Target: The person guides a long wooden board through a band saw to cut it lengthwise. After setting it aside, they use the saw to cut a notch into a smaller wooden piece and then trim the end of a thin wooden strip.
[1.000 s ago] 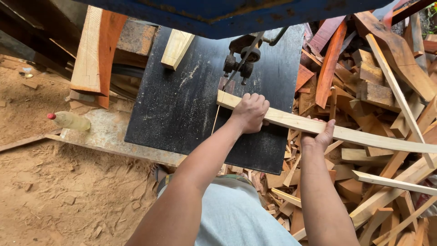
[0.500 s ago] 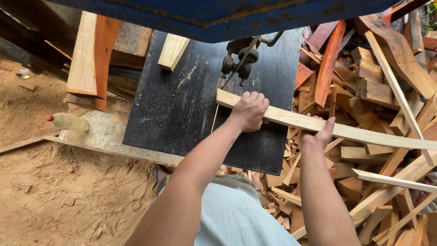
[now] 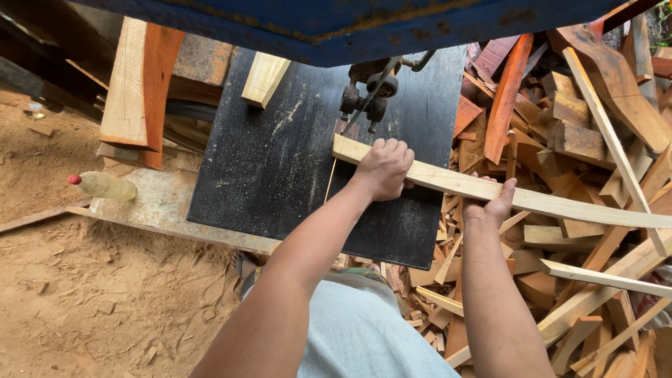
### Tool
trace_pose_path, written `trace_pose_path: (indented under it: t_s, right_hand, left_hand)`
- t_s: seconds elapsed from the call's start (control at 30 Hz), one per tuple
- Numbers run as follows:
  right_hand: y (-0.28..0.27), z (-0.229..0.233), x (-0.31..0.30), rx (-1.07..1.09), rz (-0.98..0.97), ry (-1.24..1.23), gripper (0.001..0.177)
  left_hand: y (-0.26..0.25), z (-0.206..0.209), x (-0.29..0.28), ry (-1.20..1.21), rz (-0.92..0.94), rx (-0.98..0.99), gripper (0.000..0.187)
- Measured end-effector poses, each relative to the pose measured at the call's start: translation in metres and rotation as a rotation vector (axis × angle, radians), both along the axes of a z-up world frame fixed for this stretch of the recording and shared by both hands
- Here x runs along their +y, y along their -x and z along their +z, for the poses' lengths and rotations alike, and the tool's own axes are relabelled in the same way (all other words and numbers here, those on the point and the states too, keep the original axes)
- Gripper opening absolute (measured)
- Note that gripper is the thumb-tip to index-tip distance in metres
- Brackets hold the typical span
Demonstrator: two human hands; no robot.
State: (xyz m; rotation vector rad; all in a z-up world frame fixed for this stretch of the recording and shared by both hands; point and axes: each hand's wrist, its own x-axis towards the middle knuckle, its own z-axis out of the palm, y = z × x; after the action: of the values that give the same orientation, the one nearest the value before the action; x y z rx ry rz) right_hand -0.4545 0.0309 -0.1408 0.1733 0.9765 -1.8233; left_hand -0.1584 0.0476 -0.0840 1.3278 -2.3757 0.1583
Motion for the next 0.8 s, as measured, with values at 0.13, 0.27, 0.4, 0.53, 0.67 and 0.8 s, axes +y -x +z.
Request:
trace_pose_path:
  t_s: [0.13,0.27,0.4,0.53,0.67,0.8]
  right_hand:
    - [0.005,-0.007,-0.004,0.002,0.020,0.018,0.038]
    - [0.004,-0.004,-0.003,-0.024,0.019,0.021,0.039]
    - [0.009,-0.011,-0.007,-0.032,0.027,0.032,0.039]
    - [0.011,-0.013,-0.007,-0.037,0.042,0.048,0.039]
    - [0.007,-0.009,-0.007,-0.041,0.028,0.034,0.040]
    - [0.001,-0.001,-0.006,-0.032,0.003,0.004,0.040]
  left_hand:
    - [0.000,-0.002,0.000,-0.007,0.018,-0.025,0.022]
    - [0.000,0.000,-0.001,-0.026,-0.001,0.003,0.029]
    - [-0.001,-0.002,-0.002,-0.002,0.007,-0.005,0.033]
    - [-0.002,0.001,-0.001,0.004,0.002,0.036,0.036]
    - [-0.003,0.000,-0.002,0.004,0.003,0.003,0.034]
    - [-0.002,-0.003,-0.004,0.003,0.003,0.001,0.032]
